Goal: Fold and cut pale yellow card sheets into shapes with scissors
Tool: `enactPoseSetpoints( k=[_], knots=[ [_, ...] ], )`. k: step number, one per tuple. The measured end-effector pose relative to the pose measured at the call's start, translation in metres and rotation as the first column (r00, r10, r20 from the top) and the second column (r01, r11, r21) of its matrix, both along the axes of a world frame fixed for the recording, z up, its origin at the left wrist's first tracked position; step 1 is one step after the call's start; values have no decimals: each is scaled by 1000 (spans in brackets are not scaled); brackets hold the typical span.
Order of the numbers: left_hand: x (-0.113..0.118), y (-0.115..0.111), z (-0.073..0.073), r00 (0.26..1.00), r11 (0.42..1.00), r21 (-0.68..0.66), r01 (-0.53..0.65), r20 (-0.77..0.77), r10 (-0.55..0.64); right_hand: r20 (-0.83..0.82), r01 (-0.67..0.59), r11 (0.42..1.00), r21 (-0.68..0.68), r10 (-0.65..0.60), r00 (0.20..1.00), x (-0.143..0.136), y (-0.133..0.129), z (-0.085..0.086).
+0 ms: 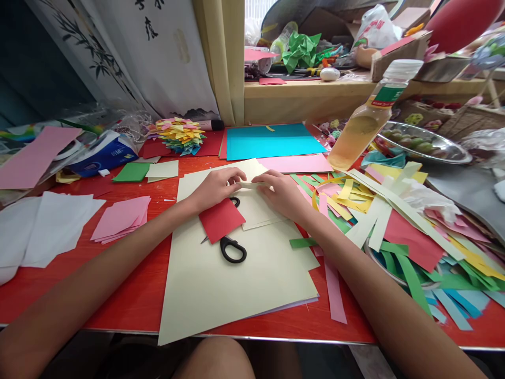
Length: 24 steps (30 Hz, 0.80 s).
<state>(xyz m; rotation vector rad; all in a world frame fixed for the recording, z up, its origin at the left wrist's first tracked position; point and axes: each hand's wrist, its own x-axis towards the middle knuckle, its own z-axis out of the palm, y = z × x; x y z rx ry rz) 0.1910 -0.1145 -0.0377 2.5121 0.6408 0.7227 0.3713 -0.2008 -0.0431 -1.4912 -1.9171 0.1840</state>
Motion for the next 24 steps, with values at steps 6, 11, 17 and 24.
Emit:
enactPoseSetpoints(
  k=[6, 11, 17, 24],
  knots=[
    [-1, 0, 0, 999, 999, -34, 5, -53, -6, 162, -2, 998, 55, -7, 987, 5, 3, -3],
    [-1, 1, 0, 996, 1000, 19, 8, -86, -6, 289, -46, 995, 92, 18, 957, 7, 3, -4],
    [0, 0, -1, 995, 999, 47, 5, -98, 0, 308, -22, 977, 214, -46, 950, 10, 6, -6],
    [-1, 2, -3, 996, 997, 75, 16, -88, -9, 224, 45, 948, 316, -120, 967, 10, 5, 3]
  ],
)
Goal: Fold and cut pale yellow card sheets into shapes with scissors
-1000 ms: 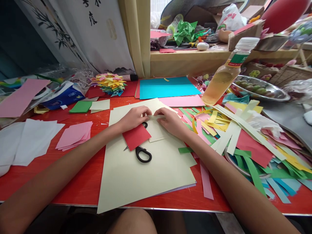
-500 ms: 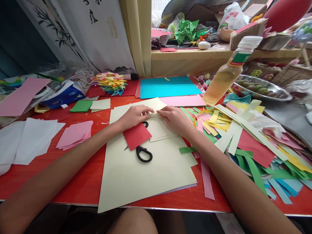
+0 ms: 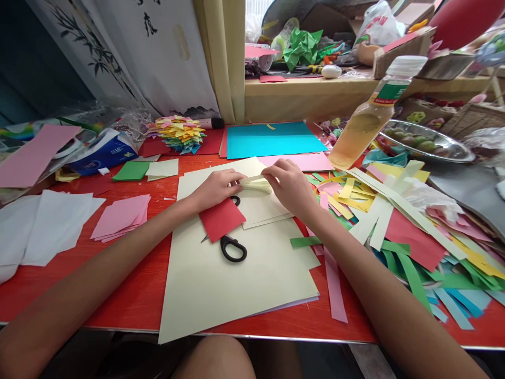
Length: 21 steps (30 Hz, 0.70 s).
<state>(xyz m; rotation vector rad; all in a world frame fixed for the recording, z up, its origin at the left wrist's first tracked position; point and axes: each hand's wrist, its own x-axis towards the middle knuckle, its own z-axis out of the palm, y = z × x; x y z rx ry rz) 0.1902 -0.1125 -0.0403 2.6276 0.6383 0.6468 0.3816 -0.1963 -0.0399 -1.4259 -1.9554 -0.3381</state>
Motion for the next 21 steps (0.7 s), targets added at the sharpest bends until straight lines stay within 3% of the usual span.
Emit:
enactPoseSetpoints(
  k=[7, 12, 16, 21],
  knots=[
    [0, 2, -2, 1000, 1000, -7, -16, 5, 16, -163, -13, 993, -114, -6, 987, -3, -8, 15],
    [0, 1, -1, 999, 998, -57, -28, 20, 29, -273, -188, 927, -323, 99, 957, -3, -16, 28],
    [0, 0, 1, 999, 996, -82, -35, 19, 37, -132, -147, 850, -506, 93, 987, -2, -15, 26],
    [0, 0, 1, 999, 996, -83, -26, 18, 28, 88, -30, 904, -427, 74, 993, -1, -8, 14]
  ],
)
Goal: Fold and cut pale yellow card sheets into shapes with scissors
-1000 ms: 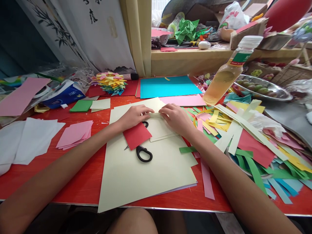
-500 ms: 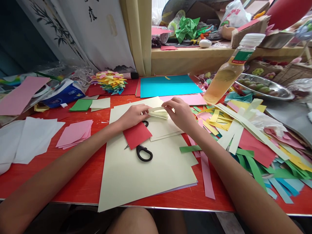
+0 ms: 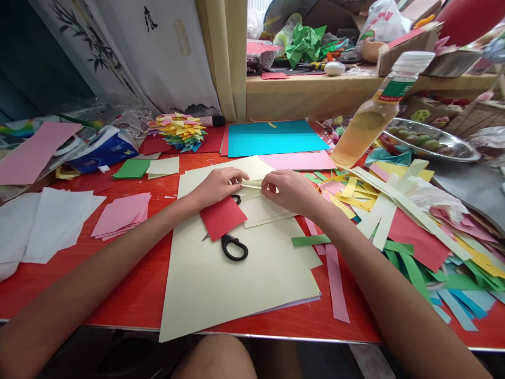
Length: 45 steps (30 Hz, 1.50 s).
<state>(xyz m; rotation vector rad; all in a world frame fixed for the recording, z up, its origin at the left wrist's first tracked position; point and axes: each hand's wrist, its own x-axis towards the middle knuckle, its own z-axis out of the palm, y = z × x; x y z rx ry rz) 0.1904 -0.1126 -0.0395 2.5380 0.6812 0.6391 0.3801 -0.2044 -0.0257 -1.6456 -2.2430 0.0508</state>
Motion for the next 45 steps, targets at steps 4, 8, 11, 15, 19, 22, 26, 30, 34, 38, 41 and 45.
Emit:
enactPoseSetpoints(
  k=[4, 8, 11, 15, 19, 22, 26, 30, 34, 38, 41, 45],
  knots=[
    [0, 2, -2, 1000, 1000, 20, 11, 2, -11, 28, 47, 995, 93, -50, 998, -3, 2, -5],
    [0, 2, -2, 1000, 999, 37, 12, -1, -12, -14, 157, 982, 108, -157, 988, -6, 3, -9],
    [0, 0, 0, 1000, 999, 37, -6, -11, 6, -23, 178, 972, 151, -177, 984, -5, 4, -13],
    [0, -3, 3, 999, 999, -2, -41, -8, 41, -59, 184, 957, 224, -176, 983, -3, 5, -19],
    [1, -3, 3, 999, 999, -34, -40, 20, 40, -138, 210, 969, 132, -191, 972, -1, 7, -23],
    [1, -2, 1, 1000, 1000, -10, -11, 16, 11, -201, 189, 978, 93, -168, 965, -1, 8, -25],
    [1, -2, -1, 1000, 998, 56, 28, 9, -29, -244, 149, 983, 108, -120, 962, -3, 8, -25],
    [2, -4, 0, 998, 993, 104, 48, 36, -52, -255, 175, 979, 108, -143, 956, -2, 7, -19],
    [3, -8, 2, 999, 997, 73, 28, 40, -31, -282, 209, 977, 33, -191, 940, 3, 6, -9],
    [4, -9, 1, 1000, 999, 44, 28, -7, -27, -283, 242, 969, -47, -245, 927, 6, 5, -3],
    [3, -7, 0, 999, 999, 38, 36, 2, -36, -346, 278, 957, -86, -290, 893, 9, 5, -2],
    [3, -7, 0, 1000, 999, 33, 30, -7, -30, -431, 299, 942, -151, -335, 838, 13, 6, -4]
  ],
)
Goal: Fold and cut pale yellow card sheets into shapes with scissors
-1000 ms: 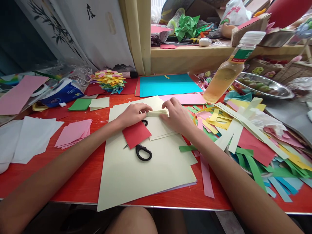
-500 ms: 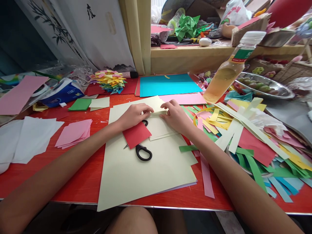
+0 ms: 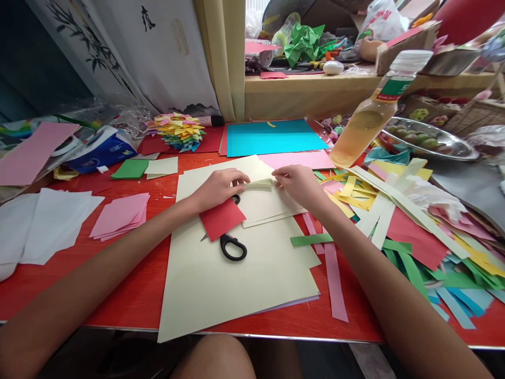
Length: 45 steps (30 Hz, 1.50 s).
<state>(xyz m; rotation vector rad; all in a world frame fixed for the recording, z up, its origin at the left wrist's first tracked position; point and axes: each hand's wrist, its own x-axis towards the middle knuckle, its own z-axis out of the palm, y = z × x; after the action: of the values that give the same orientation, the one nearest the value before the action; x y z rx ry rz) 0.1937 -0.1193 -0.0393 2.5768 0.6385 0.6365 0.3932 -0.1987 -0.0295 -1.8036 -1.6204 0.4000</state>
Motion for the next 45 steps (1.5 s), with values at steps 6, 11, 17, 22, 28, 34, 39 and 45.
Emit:
enactPoseSetpoints(
  k=[6, 11, 17, 22, 28, 34, 39, 45],
  knots=[
    [1, -2, 1, 1000, 1000, -8, -25, -12, 25, -91, -76, 997, -3, 75, 993, -1, 1, -6],
    [1, -2, 0, 999, 999, -10, -41, 0, 41, -111, -71, 997, -40, 66, 992, -1, 0, -2],
    [2, -1, -2, 999, 999, 7, -39, 9, 39, 53, -189, 982, 5, 188, 981, -1, -1, -1],
    [1, 0, 1, 1000, 1000, 6, 0, -10, 0, 204, -186, 982, 20, 178, 963, -7, 1, -8],
    [0, 1, 4, 1000, 998, 54, -25, 13, 24, 233, -192, 977, 96, 165, 958, -11, -1, -10],
    [-5, 8, 4, 998, 995, 88, 41, 32, -44, 274, -217, 970, 109, 180, 945, -8, 0, -12],
    [-11, 13, 6, 988, 969, 216, 119, -118, -95, 314, -249, 960, 131, 199, 928, -7, 1, -14],
    [-12, 10, 5, 978, 915, 361, 181, -162, -129, 385, -277, 953, 124, 211, 898, -8, 0, -15]
  ],
)
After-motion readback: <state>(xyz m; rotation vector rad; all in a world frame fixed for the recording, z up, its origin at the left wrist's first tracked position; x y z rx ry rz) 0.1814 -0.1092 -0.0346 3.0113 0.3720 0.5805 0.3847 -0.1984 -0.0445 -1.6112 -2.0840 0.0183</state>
